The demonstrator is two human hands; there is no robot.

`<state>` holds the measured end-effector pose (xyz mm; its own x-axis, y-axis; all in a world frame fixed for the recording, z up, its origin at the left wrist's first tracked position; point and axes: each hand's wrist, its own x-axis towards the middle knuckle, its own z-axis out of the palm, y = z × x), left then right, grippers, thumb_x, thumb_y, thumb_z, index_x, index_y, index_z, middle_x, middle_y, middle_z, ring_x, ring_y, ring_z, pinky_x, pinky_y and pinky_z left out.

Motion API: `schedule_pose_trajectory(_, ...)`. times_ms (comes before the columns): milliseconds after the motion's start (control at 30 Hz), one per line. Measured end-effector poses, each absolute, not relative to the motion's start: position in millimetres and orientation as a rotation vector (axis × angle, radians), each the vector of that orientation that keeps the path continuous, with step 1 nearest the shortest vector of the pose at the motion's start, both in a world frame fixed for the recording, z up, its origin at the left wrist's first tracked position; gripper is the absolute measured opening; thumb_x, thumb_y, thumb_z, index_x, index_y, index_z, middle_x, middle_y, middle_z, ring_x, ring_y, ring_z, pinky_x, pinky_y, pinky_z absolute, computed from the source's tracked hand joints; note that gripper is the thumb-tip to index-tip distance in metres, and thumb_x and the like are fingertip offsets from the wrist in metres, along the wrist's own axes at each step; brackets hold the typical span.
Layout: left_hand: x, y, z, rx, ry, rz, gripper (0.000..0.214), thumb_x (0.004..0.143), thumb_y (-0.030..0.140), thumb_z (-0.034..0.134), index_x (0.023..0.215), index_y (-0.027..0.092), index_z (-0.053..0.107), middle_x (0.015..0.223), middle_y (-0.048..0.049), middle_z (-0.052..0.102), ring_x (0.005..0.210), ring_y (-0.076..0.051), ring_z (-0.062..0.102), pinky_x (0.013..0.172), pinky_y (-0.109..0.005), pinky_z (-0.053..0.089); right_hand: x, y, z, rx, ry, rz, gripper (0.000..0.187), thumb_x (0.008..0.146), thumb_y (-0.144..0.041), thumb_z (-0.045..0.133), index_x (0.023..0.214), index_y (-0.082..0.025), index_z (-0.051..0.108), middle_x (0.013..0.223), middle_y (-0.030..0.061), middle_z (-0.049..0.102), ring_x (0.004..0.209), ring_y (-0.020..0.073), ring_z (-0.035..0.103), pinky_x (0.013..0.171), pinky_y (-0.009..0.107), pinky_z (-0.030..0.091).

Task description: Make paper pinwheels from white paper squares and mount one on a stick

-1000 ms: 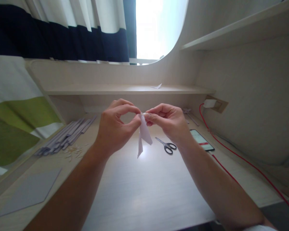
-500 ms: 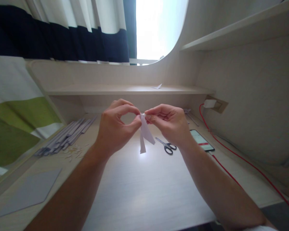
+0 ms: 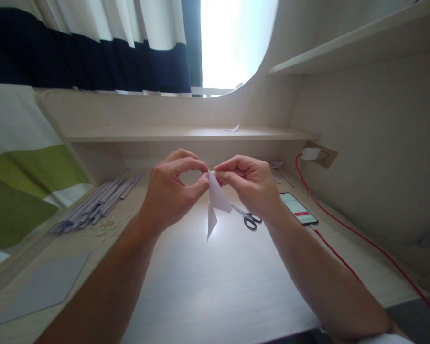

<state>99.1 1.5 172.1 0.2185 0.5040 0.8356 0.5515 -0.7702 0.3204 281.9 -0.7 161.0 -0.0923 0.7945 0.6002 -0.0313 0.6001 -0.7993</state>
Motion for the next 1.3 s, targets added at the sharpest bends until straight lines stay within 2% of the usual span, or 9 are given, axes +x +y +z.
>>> schedule_pose_trajectory(267, 95.6, 2.5, 172.5, -2.436, -1.056, -1.573, 0.006, 0.086, 0.022, 0.072, 0.088, 0.022, 0.078, 0.092, -0.0021, 0.073, 0.085, -0.017, 0.068, 0.076, -0.030, 0.054, 282.9, 6.0, 160.1, -0.632, -1.501, 0.939, 0.003, 0.084, -0.018, 0.074, 0.085, -0.016, 0.076, 0.076, 0.0016, 0.078, 0.067, 0.0144, 0.074, 0.068, 0.029, 0.063)
schedule_pose_trajectory(367, 93.2, 2.9, 173.3, -2.421, -1.071, -1.569, 0.006, 0.087, 0.023, 0.072, 0.088, 0.023, 0.078, 0.092, -0.0019, 0.073, 0.084, -0.017, 0.069, 0.073, -0.029, 0.053, 280.4, 5.0, 158.1, -0.624, -1.504, 0.944, 0.012, 0.087, -0.027, 0.077, 0.092, -0.017, 0.072, 0.081, 0.0028, 0.079, 0.073, 0.0159, 0.076, 0.072, 0.031, 0.064)
schedule_pose_trajectory(500, 91.4, 2.1, 174.8, -2.399, -1.100, -1.595, 0.009, 0.085, 0.018, 0.070, 0.086, 0.023, 0.078, 0.092, -0.0013, 0.073, 0.084, -0.017, 0.069, 0.073, -0.029, 0.053, 278.1, 5.0, 154.5, -0.604, -1.510, 0.958, 0.027, 0.084, -0.039, 0.084, 0.093, -0.018, 0.068, 0.086, 0.0031, 0.080, 0.079, 0.0174, 0.077, 0.077, 0.033, 0.065)
schedule_pose_trajectory(733, 91.1, 2.0, 175.1, -2.406, -1.121, -1.600, 0.009, 0.086, 0.019, 0.069, 0.085, 0.024, 0.077, 0.091, -0.0006, 0.073, 0.085, -0.018, 0.069, 0.074, -0.030, 0.054, 279.3, 6.2, 153.5, -0.600, -1.518, 0.961, 0.034, 0.080, -0.044, 0.087, 0.092, -0.018, 0.069, 0.086, 0.0046, 0.081, 0.081, 0.0189, 0.078, 0.082, 0.035, 0.066)
schedule_pose_trajectory(933, 90.9, 1.9, 175.4, -2.396, -1.123, -1.634, 0.009, 0.085, 0.021, 0.069, 0.084, 0.025, 0.077, 0.090, -0.0012, 0.073, 0.085, -0.019, 0.069, 0.073, -0.031, 0.056, 282.1, 3.3, 157.9, -0.680, -1.545, 0.872, 0.037, 0.075, -0.044, 0.090, 0.089, -0.016, 0.073, 0.086, 0.0067, 0.080, 0.077, 0.0183, 0.077, 0.075, 0.032, 0.065)
schedule_pose_trajectory(1300, 91.1, 1.3, 176.1, -2.407, -1.124, -1.619, 0.008, 0.085, 0.022, 0.068, 0.083, 0.025, 0.075, 0.090, -0.0010, 0.073, 0.085, -0.019, 0.069, 0.077, -0.032, 0.057, 284.3, 0.8, 161.2, -0.703, -1.625, 0.792, 0.029, 0.087, -0.042, 0.081, 0.087, -0.014, 0.074, 0.075, 0.0033, 0.075, 0.067, 0.0138, 0.071, 0.065, 0.026, 0.060)
